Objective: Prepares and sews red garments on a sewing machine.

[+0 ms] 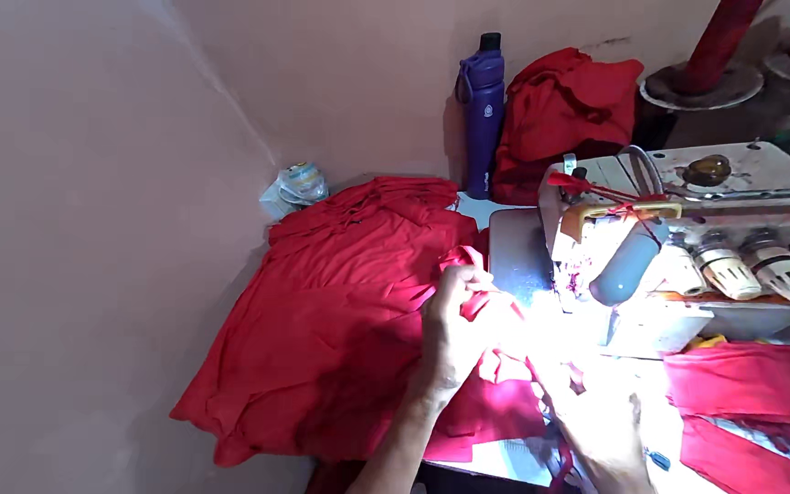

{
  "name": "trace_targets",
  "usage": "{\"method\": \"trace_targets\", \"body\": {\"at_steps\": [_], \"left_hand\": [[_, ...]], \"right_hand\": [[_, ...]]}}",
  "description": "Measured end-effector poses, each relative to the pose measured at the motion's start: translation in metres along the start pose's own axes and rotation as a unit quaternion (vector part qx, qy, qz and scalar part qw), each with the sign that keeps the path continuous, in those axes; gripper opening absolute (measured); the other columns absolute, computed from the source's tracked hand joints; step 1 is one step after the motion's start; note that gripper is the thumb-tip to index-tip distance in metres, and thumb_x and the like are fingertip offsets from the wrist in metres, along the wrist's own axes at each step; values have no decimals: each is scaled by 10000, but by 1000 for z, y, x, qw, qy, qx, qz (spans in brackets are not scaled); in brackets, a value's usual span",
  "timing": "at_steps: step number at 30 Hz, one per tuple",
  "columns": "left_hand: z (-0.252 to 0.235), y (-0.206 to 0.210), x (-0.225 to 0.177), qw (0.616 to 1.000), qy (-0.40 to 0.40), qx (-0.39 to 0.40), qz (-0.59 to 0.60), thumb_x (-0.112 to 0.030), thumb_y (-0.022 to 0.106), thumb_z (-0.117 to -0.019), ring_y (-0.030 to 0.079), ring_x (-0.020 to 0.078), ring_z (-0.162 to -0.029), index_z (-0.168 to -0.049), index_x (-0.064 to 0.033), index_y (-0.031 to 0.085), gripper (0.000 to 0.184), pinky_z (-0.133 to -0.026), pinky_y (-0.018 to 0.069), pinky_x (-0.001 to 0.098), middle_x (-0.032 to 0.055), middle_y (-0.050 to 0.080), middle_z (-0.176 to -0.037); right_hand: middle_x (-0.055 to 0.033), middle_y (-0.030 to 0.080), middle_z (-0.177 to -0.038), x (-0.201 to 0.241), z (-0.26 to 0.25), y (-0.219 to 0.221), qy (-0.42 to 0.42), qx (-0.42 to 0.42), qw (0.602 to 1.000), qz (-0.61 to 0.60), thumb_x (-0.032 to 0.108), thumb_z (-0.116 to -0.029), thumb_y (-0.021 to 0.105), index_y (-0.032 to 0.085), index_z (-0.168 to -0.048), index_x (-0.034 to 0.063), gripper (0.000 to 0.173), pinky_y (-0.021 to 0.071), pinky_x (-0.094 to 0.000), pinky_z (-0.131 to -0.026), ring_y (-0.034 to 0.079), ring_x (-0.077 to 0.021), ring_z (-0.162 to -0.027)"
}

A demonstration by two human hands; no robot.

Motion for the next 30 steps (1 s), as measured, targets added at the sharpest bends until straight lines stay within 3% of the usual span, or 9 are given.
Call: {"method": "trace_targets", "body": {"at_steps": [3, 6, 8, 13, 19, 23, 26, 28, 30], "left_hand": [[-14, 35, 10, 984, -100, 147, -16, -1, 806, -752, 640, 108, -679, -1040, -18, 634, 336, -612, 546, 280, 55, 667, -802], [-18, 68, 17, 935, -184, 297, -61, -43, 817, -786, 613, 180, -708, -988, -30, 628, 277, -639, 513, 378, 78, 630, -792], [-22, 78, 14, 916, -191, 338, -99, -57, 815, -800, 624, 218, -749, -983, -17, 630, 263, -657, 517, 415, 110, 632, -828], [-30, 89, 16, 916, -211, 322, -112, -62, 801, -825, 653, 283, -834, -1007, -5, 642, 248, -715, 534, 490, 161, 659, -897], [-29, 85, 24, 916, -261, 286, -104, -136, 659, -965, 638, 281, -823, -1034, -43, 647, 117, -699, 506, 502, 142, 656, -891], [-34, 79, 29, 942, -192, 266, -68, -133, 638, -977, 641, 285, -789, -1034, -36, 638, 112, -667, 519, 489, 157, 653, -881], [-33, 64, 23, 950, -179, 251, 54, -29, 663, -944, 613, 159, -749, -1049, -21, 624, 112, -651, 521, 326, 102, 648, -903], [-23, 52, 10, 911, -251, 241, 222, 0, 576, -978, 583, 60, -694, -1041, -81, 575, 103, -602, 492, 211, 16, 621, -848], [-14, 49, -2, 871, -266, 242, 333, 34, 550, -939, 596, 40, -660, -1016, -115, 564, 168, -567, 496, 192, -4, 648, -832]], "right_hand": [[21, 618, -620, -14, 10, -13, 3, 0, 998, -65, 191, -879, 672, 723, -837, -3, 205, 462, -144, -501, 535, 48, -519], [76, 586, -625, -29, 18, -24, 42, 16, 991, -125, 79, -859, 648, 687, -863, -23, 108, 436, -93, -483, 493, 99, -507], [97, 560, -616, -35, 18, -29, 62, 5, 987, -147, 46, -846, 644, 667, -839, -14, 65, 416, -86, -469, 466, 106, -492], [118, 571, -622, -38, -1, -25, 60, -31, 977, -200, 56, -853, 649, 667, -804, 37, 56, 444, -82, -443, 496, 104, -476], [70, 559, -643, -31, -17, -27, -31, -59, 990, -124, 183, -892, 699, 664, -698, 22, 255, 415, -74, -563, 483, 110, -584], [59, 566, -655, -30, -29, -30, -7, -30, 997, -66, 262, -916, 673, 680, -759, 41, 271, 436, -169, -554, 502, 44, -578], [42, 570, -659, -33, -32, -28, 19, -15, 999, -43, 233, -916, 672, 680, -789, 31, 239, 449, -201, -547, 510, 17, -564], [2, 581, -672, -31, -33, -28, 28, -8, 1000, -7, 249, -934, 651, 686, -817, 18, 261, 466, -283, -575, 537, -54, -597], [-81, 602, -696, -23, -34, -29, 30, 2, 998, 54, 254, -955, 614, 690, -858, -12, 293, 457, -420, -620, 575, -186, -651]]}}
Point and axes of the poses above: each hand's wrist, its own z-axis away from the middle knuckle, its own y-axis out of the palm, x = y × z, the point moved 9 cm from there along -z, towards the middle knuckle
